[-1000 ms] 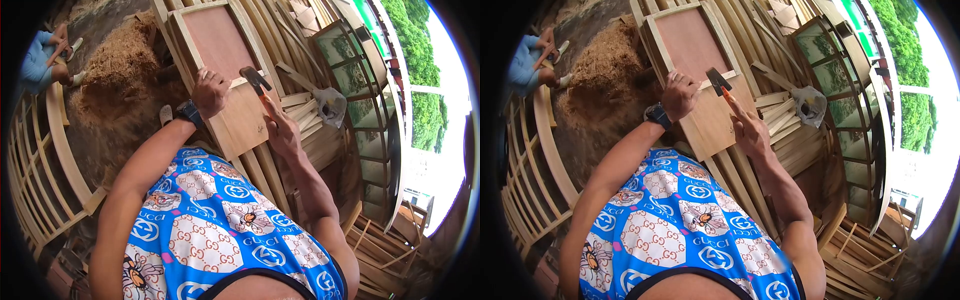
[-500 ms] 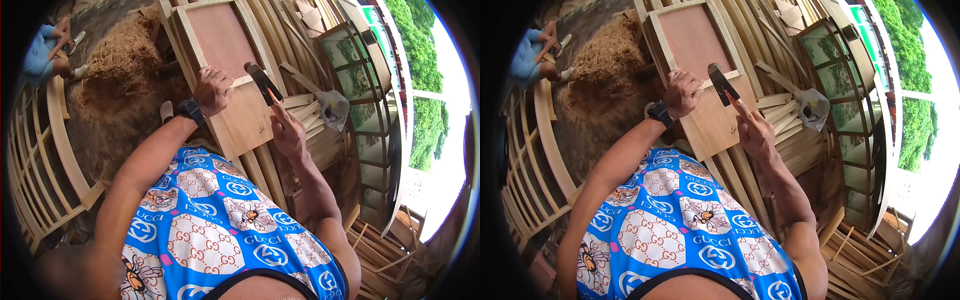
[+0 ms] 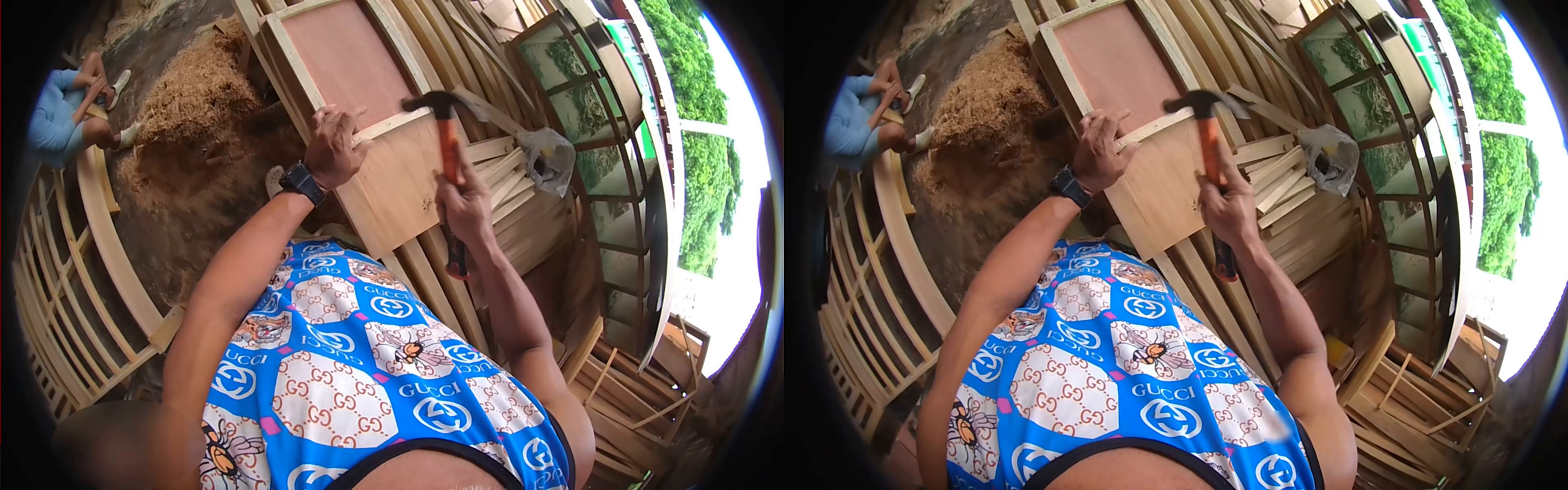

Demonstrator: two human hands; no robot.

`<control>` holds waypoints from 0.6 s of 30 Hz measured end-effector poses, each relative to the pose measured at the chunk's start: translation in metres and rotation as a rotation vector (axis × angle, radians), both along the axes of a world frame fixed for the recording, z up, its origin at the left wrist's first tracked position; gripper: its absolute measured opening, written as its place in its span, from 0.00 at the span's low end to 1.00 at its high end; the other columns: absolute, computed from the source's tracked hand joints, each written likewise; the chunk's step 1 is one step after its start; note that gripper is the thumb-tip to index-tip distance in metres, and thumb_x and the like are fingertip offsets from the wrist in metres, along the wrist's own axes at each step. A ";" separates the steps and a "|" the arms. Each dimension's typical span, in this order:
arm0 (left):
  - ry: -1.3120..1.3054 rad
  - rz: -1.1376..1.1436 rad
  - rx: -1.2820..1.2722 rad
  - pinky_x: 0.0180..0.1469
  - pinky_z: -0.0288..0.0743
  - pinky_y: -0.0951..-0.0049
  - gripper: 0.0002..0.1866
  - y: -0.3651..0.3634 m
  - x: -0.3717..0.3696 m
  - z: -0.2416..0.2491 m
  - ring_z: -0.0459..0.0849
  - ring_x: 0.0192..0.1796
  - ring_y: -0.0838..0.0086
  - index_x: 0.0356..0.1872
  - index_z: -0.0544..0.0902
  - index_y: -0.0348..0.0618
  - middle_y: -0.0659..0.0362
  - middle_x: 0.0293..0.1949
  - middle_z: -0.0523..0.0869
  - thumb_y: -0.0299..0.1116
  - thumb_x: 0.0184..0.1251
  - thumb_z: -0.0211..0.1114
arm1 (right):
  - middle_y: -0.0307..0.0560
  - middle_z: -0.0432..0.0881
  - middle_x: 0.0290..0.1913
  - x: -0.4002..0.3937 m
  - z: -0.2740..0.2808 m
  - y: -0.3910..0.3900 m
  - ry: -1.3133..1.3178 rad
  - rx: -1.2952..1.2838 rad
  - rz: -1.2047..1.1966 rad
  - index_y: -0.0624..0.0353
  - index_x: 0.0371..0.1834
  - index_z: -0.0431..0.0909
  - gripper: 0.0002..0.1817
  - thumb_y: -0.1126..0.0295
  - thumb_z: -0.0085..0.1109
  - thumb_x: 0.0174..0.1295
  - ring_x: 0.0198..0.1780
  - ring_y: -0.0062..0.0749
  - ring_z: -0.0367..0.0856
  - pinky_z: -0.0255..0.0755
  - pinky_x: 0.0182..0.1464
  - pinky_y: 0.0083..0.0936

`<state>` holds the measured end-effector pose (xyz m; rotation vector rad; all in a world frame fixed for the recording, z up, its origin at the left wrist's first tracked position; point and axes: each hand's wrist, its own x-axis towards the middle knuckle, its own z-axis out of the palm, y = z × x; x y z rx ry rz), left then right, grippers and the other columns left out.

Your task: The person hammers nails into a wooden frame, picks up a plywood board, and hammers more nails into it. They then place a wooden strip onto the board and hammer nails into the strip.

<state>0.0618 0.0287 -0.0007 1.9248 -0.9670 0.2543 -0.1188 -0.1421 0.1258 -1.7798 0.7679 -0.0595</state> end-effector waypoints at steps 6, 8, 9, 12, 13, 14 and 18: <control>-0.033 0.010 0.016 0.70 0.65 0.50 0.29 -0.002 0.002 -0.003 0.84 0.46 0.61 0.62 0.78 0.41 0.58 0.35 0.82 0.32 0.58 0.77 | 0.42 0.86 0.34 0.001 0.008 -0.009 0.113 -0.200 0.180 0.43 0.86 0.61 0.39 0.73 0.63 0.73 0.31 0.20 0.81 0.78 0.36 0.25; -0.044 0.020 0.028 0.70 0.65 0.50 0.29 -0.002 0.001 -0.004 0.84 0.46 0.61 0.62 0.78 0.42 0.58 0.35 0.82 0.33 0.58 0.76 | 0.45 0.89 0.38 0.001 0.005 -0.003 -0.069 -0.271 0.066 0.46 0.85 0.63 0.37 0.74 0.61 0.74 0.35 0.21 0.83 0.80 0.41 0.26; -0.064 0.020 0.040 0.70 0.65 0.50 0.29 -0.001 0.001 -0.004 0.84 0.45 0.61 0.62 0.79 0.42 0.59 0.35 0.82 0.33 0.58 0.76 | 0.50 0.89 0.38 0.001 0.005 0.003 -0.091 -0.335 0.060 0.47 0.83 0.66 0.35 0.74 0.61 0.73 0.35 0.23 0.85 0.81 0.44 0.27; -0.028 -0.015 0.066 0.72 0.65 0.48 0.29 0.001 0.002 -0.002 0.85 0.50 0.58 0.61 0.78 0.42 0.55 0.40 0.84 0.33 0.58 0.76 | 0.59 0.91 0.43 -0.002 -0.010 -0.004 0.024 -0.545 0.384 0.46 0.82 0.68 0.35 0.74 0.62 0.71 0.33 0.27 0.86 0.81 0.43 0.27; -0.038 -0.018 0.063 0.72 0.65 0.48 0.29 0.000 0.004 -0.002 0.85 0.50 0.58 0.61 0.78 0.42 0.55 0.40 0.84 0.33 0.58 0.76 | 0.64 0.90 0.51 -0.001 -0.015 -0.006 -0.215 -0.656 0.465 0.46 0.82 0.68 0.35 0.75 0.62 0.70 0.30 0.36 0.86 0.80 0.39 0.27; -0.065 0.005 0.060 0.72 0.65 0.48 0.29 -0.002 0.005 -0.003 0.85 0.50 0.58 0.61 0.78 0.42 0.55 0.40 0.84 0.34 0.58 0.76 | 0.64 0.90 0.51 -0.001 -0.018 -0.010 -0.223 -0.660 0.468 0.46 0.82 0.68 0.35 0.75 0.62 0.70 0.30 0.36 0.86 0.80 0.39 0.27; -0.087 0.022 0.019 0.69 0.66 0.50 0.26 -0.002 0.001 -0.005 0.84 0.46 0.61 0.59 0.80 0.42 0.59 0.35 0.83 0.35 0.59 0.75 | 0.70 0.87 0.41 -0.001 -0.004 0.005 -0.294 -0.593 0.319 0.46 0.81 0.69 0.35 0.77 0.60 0.69 0.25 0.44 0.84 0.79 0.35 0.30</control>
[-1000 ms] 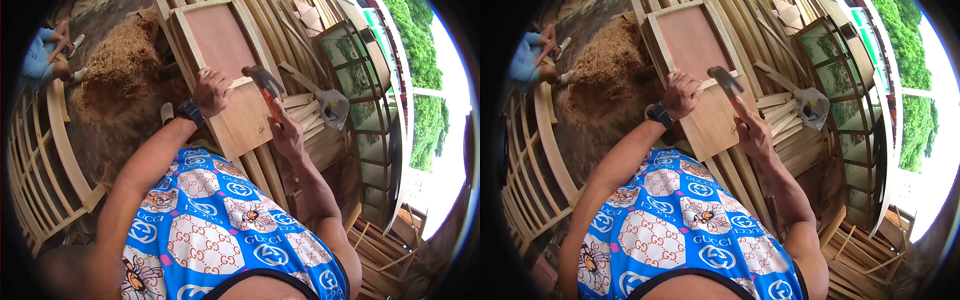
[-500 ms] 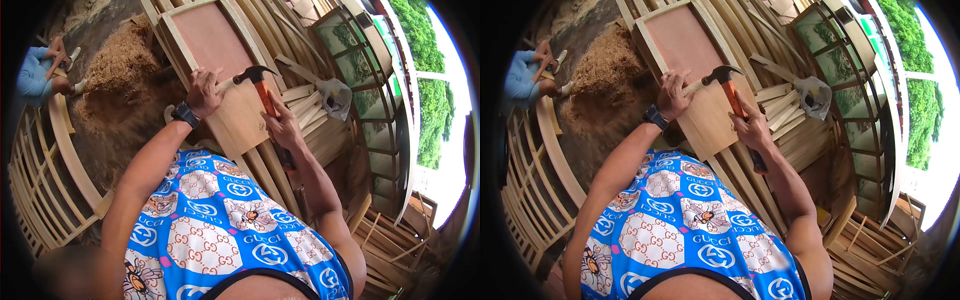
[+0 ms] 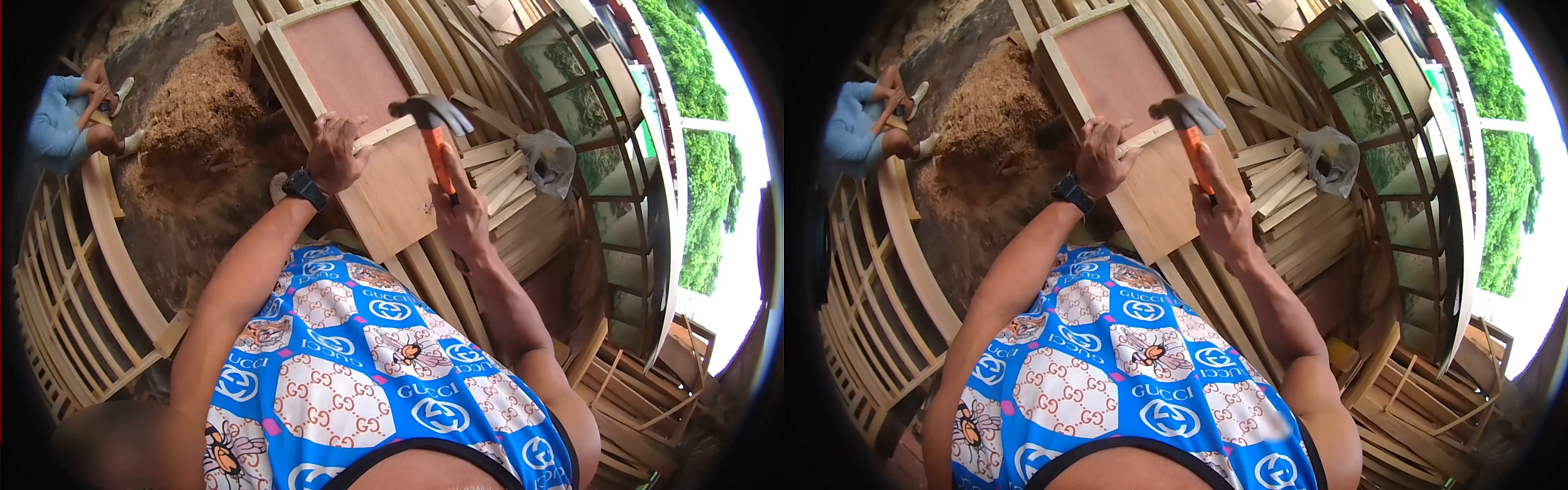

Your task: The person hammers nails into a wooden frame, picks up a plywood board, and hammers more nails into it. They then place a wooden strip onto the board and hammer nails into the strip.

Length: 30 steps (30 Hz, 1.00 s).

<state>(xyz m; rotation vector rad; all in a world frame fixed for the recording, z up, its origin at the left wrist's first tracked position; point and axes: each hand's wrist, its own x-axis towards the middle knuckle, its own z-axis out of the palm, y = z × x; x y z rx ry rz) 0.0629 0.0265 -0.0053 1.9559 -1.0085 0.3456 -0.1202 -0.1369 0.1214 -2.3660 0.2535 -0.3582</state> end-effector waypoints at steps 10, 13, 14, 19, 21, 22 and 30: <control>-0.039 -0.030 0.060 0.69 0.64 0.52 0.14 -0.001 0.003 0.004 0.83 0.48 0.58 0.44 0.86 0.44 0.56 0.38 0.84 0.37 0.59 0.75 | 0.60 0.83 0.29 -0.004 0.009 -0.002 0.058 0.044 -0.103 0.43 0.83 0.67 0.36 0.72 0.63 0.71 0.27 0.27 0.81 0.77 0.35 0.30; -0.007 -0.070 0.073 0.70 0.63 0.52 0.11 0.000 0.004 0.003 0.83 0.49 0.56 0.40 0.87 0.45 0.55 0.38 0.84 0.38 0.60 0.74 | 0.61 0.82 0.28 -0.004 -0.011 -0.005 0.116 0.025 -0.143 0.43 0.83 0.66 0.36 0.72 0.62 0.71 0.26 0.34 0.82 0.77 0.35 0.31; -0.022 -0.059 0.077 0.70 0.63 0.52 0.11 -0.001 0.005 0.003 0.83 0.49 0.56 0.40 0.87 0.45 0.55 0.39 0.84 0.38 0.60 0.74 | 0.61 0.82 0.28 -0.005 -0.020 -0.010 0.164 -0.010 -0.132 0.43 0.83 0.66 0.36 0.72 0.62 0.71 0.26 0.37 0.83 0.78 0.36 0.31; -0.065 -0.035 0.112 0.70 0.64 0.51 0.10 -0.001 0.001 0.005 0.83 0.49 0.54 0.38 0.87 0.44 0.54 0.39 0.85 0.37 0.61 0.74 | 0.65 0.88 0.37 -0.017 -0.004 -0.011 0.294 0.052 -0.108 0.43 0.82 0.68 0.36 0.70 0.64 0.69 0.35 0.44 0.89 0.80 0.45 0.35; -0.037 -0.049 0.110 0.69 0.66 0.52 0.11 0.000 0.007 0.009 0.83 0.49 0.54 0.37 0.86 0.42 0.53 0.38 0.85 0.37 0.60 0.74 | 0.63 0.90 0.51 -0.017 0.008 -0.009 0.357 0.191 -0.213 0.43 0.82 0.69 0.36 0.70 0.64 0.69 0.48 0.41 0.91 0.79 0.55 0.32; -0.035 -0.046 0.110 0.69 0.66 0.52 0.11 0.004 0.010 0.011 0.83 0.49 0.54 0.37 0.86 0.42 0.53 0.38 0.85 0.37 0.60 0.74 | 0.63 0.90 0.51 -0.019 0.007 -0.012 0.359 0.190 -0.210 0.43 0.82 0.69 0.36 0.70 0.64 0.69 0.48 0.41 0.91 0.79 0.55 0.32; -0.018 -0.107 0.230 0.64 0.68 0.54 0.12 0.020 0.017 0.038 0.84 0.50 0.54 0.40 0.88 0.43 0.52 0.39 0.86 0.37 0.58 0.75 | 0.55 0.90 0.56 -0.029 0.014 -0.014 0.209 0.100 -0.251 0.48 0.82 0.68 0.36 0.74 0.62 0.68 0.49 0.24 0.84 0.77 0.56 0.24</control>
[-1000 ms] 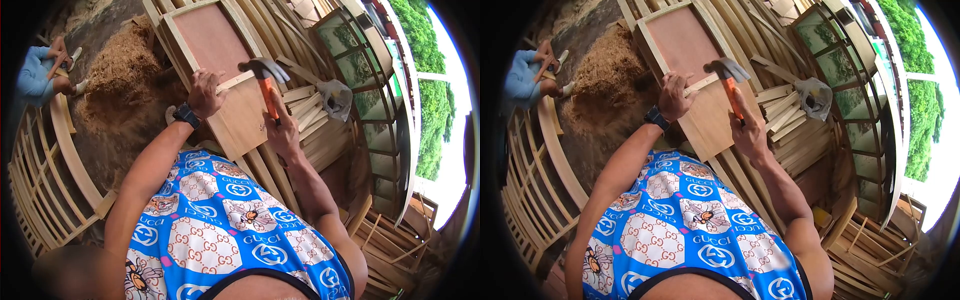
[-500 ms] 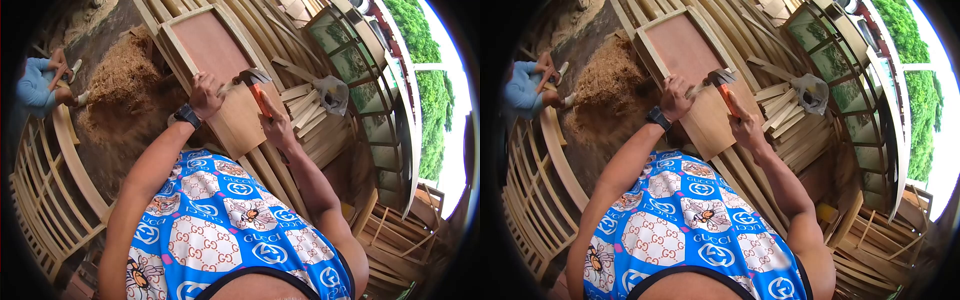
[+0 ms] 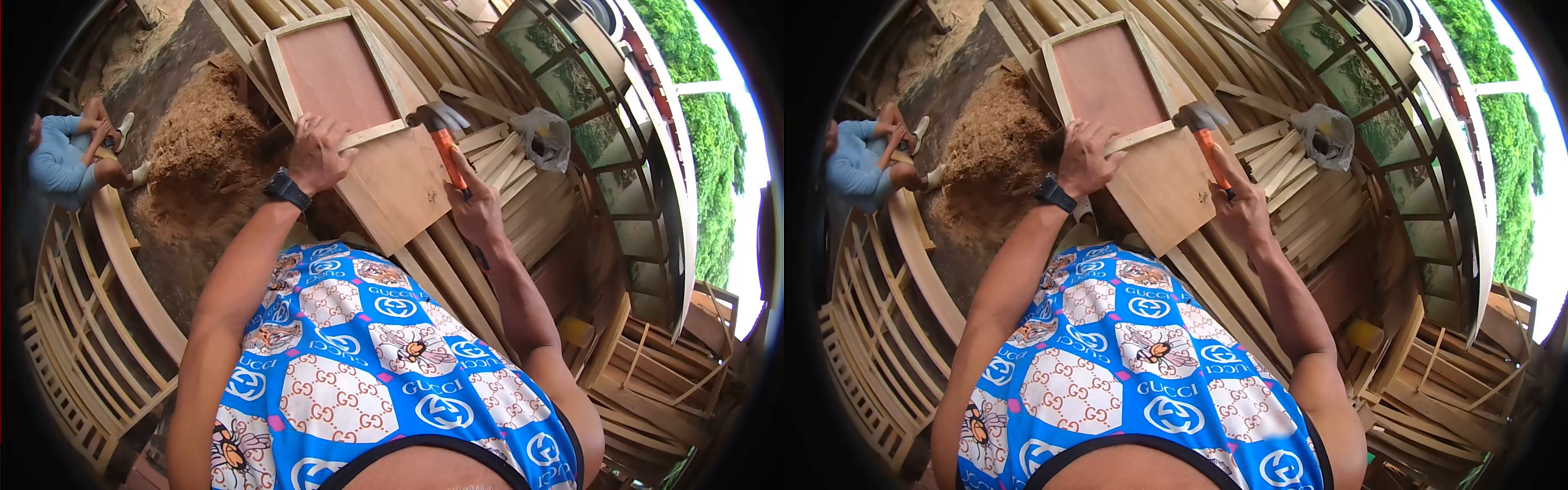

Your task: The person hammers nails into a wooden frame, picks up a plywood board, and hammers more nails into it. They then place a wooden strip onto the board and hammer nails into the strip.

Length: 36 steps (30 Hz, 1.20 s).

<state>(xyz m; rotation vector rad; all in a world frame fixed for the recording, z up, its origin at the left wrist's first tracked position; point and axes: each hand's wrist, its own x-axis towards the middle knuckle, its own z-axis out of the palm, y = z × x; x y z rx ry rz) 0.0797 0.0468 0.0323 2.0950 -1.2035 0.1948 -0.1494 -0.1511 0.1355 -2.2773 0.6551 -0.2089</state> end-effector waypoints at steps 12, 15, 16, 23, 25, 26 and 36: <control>0.065 0.105 -0.085 0.61 0.67 0.54 0.08 -0.039 -0.014 -0.018 0.83 0.49 0.59 0.38 0.90 0.48 0.58 0.39 0.84 0.36 0.59 0.75 | 0.53 0.92 0.43 0.018 -0.005 0.010 0.068 0.314 -0.227 0.43 0.84 0.64 0.37 0.72 0.62 0.72 0.34 0.31 0.86 0.80 0.44 0.31; 0.048 0.114 -0.062 0.61 0.67 0.54 0.08 -0.037 -0.017 -0.015 0.83 0.48 0.59 0.37 0.90 0.48 0.58 0.39 0.84 0.36 0.59 0.75 | 0.54 0.90 0.49 0.016 -0.040 0.006 0.100 0.100 -0.043 0.39 0.85 0.62 0.39 0.72 0.63 0.72 0.36 0.25 0.84 0.80 0.45 0.30; 0.025 0.110 -0.060 0.60 0.67 0.54 0.08 -0.036 -0.017 -0.017 0.83 0.48 0.58 0.37 0.90 0.48 0.57 0.39 0.84 0.36 0.59 0.75 | 0.54 0.90 0.49 0.013 -0.036 0.004 0.101 0.105 -0.052 0.39 0.85 0.62 0.39 0.72 0.63 0.72 0.36 0.25 0.84 0.80 0.45 0.30; 0.001 0.103 -0.082 0.60 0.68 0.54 0.07 -0.037 -0.016 -0.016 0.83 0.48 0.58 0.37 0.90 0.47 0.56 0.38 0.83 0.36 0.60 0.74 | 0.61 0.90 0.54 0.012 -0.028 0.008 -0.215 -0.010 -0.048 0.44 0.82 0.67 0.36 0.75 0.59 0.70 0.37 0.40 0.90 0.81 0.44 0.35; -0.014 0.100 -0.068 0.61 0.68 0.54 0.07 -0.036 -0.013 -0.015 0.83 0.47 0.58 0.38 0.90 0.47 0.56 0.37 0.83 0.35 0.60 0.74 | 0.63 0.89 0.51 0.016 -0.032 0.002 -0.060 -0.035 0.051 0.44 0.82 0.68 0.36 0.76 0.59 0.69 0.36 0.47 0.89 0.81 0.43 0.35; -0.024 0.095 -0.055 0.61 0.68 0.54 0.07 -0.036 -0.013 -0.014 0.83 0.47 0.59 0.38 0.90 0.47 0.56 0.37 0.83 0.34 0.60 0.74 | 0.65 0.88 0.49 0.016 -0.032 0.002 0.100 -0.060 0.148 0.44 0.82 0.68 0.36 0.76 0.59 0.68 0.36 0.54 0.89 0.81 0.43 0.36; -0.023 0.099 -0.079 0.63 0.67 0.54 0.08 -0.042 -0.014 -0.019 0.83 0.47 0.59 0.38 0.89 0.47 0.56 0.37 0.82 0.36 0.60 0.74 | 0.63 0.86 0.37 0.020 -0.042 -0.003 -0.039 -0.185 0.170 0.39 0.83 0.66 0.42 0.80 0.56 0.63 0.38 0.59 0.87 0.80 0.44 0.44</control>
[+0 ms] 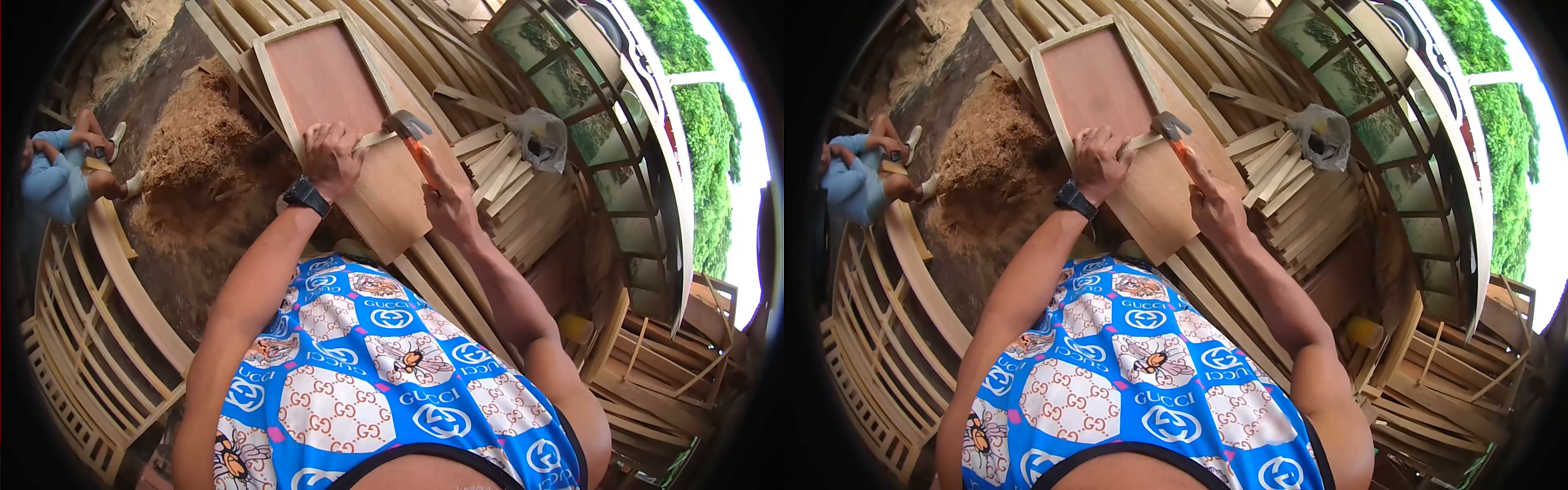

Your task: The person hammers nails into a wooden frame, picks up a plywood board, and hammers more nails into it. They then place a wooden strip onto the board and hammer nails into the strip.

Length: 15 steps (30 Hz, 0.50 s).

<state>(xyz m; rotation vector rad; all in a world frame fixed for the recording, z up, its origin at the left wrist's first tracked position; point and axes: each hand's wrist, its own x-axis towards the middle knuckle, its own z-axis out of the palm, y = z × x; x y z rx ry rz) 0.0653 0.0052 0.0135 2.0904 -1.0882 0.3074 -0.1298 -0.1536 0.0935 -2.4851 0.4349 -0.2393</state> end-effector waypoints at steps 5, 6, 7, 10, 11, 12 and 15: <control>0.045 -0.050 0.060 0.65 0.66 0.53 0.10 0.010 0.008 0.005 0.83 0.49 0.58 0.41 0.90 0.47 0.56 0.40 0.85 0.38 0.62 0.74 | 0.61 0.84 0.34 -0.003 0.019 -0.003 0.035 -0.040 -0.026 0.40 0.83 0.66 0.41 0.79 0.55 0.63 0.36 0.57 0.86 0.79 0.42 0.46; 0.049 -0.047 0.059 0.65 0.66 0.53 0.10 0.016 0.013 0.005 0.83 0.49 0.58 0.41 0.90 0.47 0.56 0.40 0.85 0.38 0.62 0.74 | 0.61 0.85 0.35 -0.008 0.018 -0.003 -0.038 -0.029 -0.035 0.41 0.83 0.66 0.41 0.79 0.55 0.62 0.36 0.56 0.86 0.79 0.42 0.46; 0.073 -0.050 0.099 0.66 0.66 0.52 0.11 0.025 0.020 0.005 0.83 0.50 0.58 0.42 0.90 0.47 0.56 0.42 0.85 0.38 0.62 0.74 | 0.60 0.85 0.35 -0.013 0.017 -0.003 -0.108 -0.014 -0.046 0.42 0.83 0.66 0.41 0.79 0.55 0.62 0.37 0.55 0.87 0.79 0.42 0.46; 0.130 -0.042 0.189 0.66 0.66 0.51 0.12 0.047 0.026 0.011 0.83 0.53 0.59 0.44 0.89 0.45 0.55 0.45 0.87 0.37 0.62 0.73 | 0.66 0.81 0.65 -0.022 0.017 -0.008 -0.105 -0.049 0.004 0.47 0.81 0.68 0.39 0.80 0.56 0.64 0.47 0.57 0.89 0.81 0.53 0.38; 0.080 0.013 0.166 0.67 0.66 0.52 0.13 0.048 0.025 0.012 0.83 0.53 0.58 0.45 0.88 0.45 0.55 0.45 0.87 0.36 0.61 0.74 | 0.66 0.81 0.65 -0.021 0.017 -0.006 -0.105 -0.047 0.011 0.47 0.81 0.68 0.39 0.80 0.56 0.64 0.47 0.57 0.89 0.81 0.53 0.38; 0.032 0.072 0.140 0.67 0.66 0.52 0.15 0.048 0.023 0.013 0.83 0.52 0.57 0.47 0.88 0.44 0.54 0.45 0.87 0.36 0.60 0.74 | 0.66 0.83 0.58 -0.021 0.018 -0.004 -0.088 -0.042 0.040 0.48 0.81 0.68 0.38 0.80 0.56 0.64 0.45 0.57 0.88 0.81 0.52 0.39; 0.006 0.110 0.062 0.66 0.66 0.54 0.18 0.024 0.002 0.015 0.82 0.53 0.56 0.48 0.86 0.45 0.54 0.45 0.86 0.37 0.56 0.75 | 0.64 0.87 0.44 -0.017 0.019 -0.004 -0.054 -0.041 0.112 0.51 0.81 0.68 0.38 0.80 0.57 0.64 0.40 0.57 0.87 0.80 0.48 0.41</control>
